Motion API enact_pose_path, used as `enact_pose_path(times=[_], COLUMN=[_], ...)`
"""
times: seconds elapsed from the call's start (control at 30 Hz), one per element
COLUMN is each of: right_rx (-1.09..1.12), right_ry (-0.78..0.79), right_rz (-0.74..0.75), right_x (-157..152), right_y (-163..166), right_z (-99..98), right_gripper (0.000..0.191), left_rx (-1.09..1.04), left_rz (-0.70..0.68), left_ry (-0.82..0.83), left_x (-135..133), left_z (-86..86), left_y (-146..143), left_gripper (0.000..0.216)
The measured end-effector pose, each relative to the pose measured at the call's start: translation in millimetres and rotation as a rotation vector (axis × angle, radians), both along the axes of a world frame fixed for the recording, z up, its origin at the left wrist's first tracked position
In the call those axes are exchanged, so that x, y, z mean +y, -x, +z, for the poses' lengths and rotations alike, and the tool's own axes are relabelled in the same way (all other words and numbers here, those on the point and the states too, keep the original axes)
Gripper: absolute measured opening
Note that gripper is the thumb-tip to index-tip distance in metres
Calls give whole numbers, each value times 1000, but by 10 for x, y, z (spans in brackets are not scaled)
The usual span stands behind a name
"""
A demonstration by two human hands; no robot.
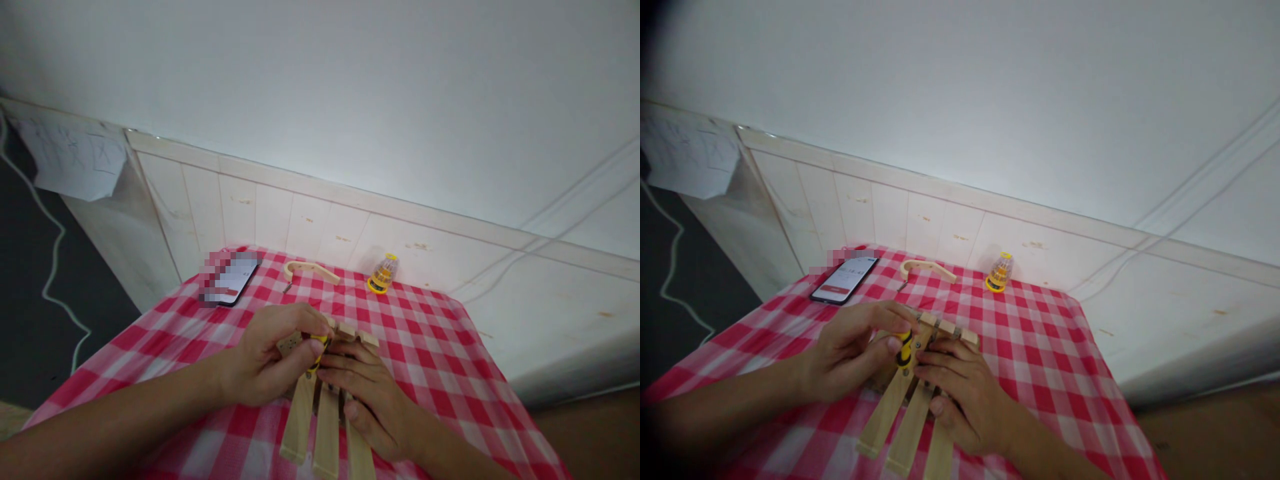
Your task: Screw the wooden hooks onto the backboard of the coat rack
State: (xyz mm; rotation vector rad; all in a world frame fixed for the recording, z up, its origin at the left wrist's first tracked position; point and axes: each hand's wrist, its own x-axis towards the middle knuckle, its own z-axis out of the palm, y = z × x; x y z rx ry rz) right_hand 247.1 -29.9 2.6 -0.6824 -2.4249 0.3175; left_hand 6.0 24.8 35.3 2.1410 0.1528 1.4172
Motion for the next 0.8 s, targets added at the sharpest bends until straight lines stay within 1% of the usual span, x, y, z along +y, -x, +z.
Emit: enact_pose_path(times=[0.13, 0.3, 0.43, 0.6, 0.8], right_rx=[4, 3, -18, -14, -9], right_ry=[8, 25, 31, -5, -3], right_rz=[-2, -2, -5, -14, -11], right_x=[-2, 0, -5, -10, -5], right_y=[15, 20, 15, 7, 4], right_z=[-2, -15, -2, 1, -19], right_gripper=[41, 45, 45, 41, 41], left_rx=[-42, -67, -84, -77, -56], left_rz=[46, 113, 124, 136, 110], left_ry=[-77, -141, -137, -117, -99], left_x=[48, 40, 25, 13, -16], left_z=[-58, -24, 16, 28, 56], left_y=[-32, -74, -77, -63, -37], left_gripper=[23, 23, 21, 11, 7])
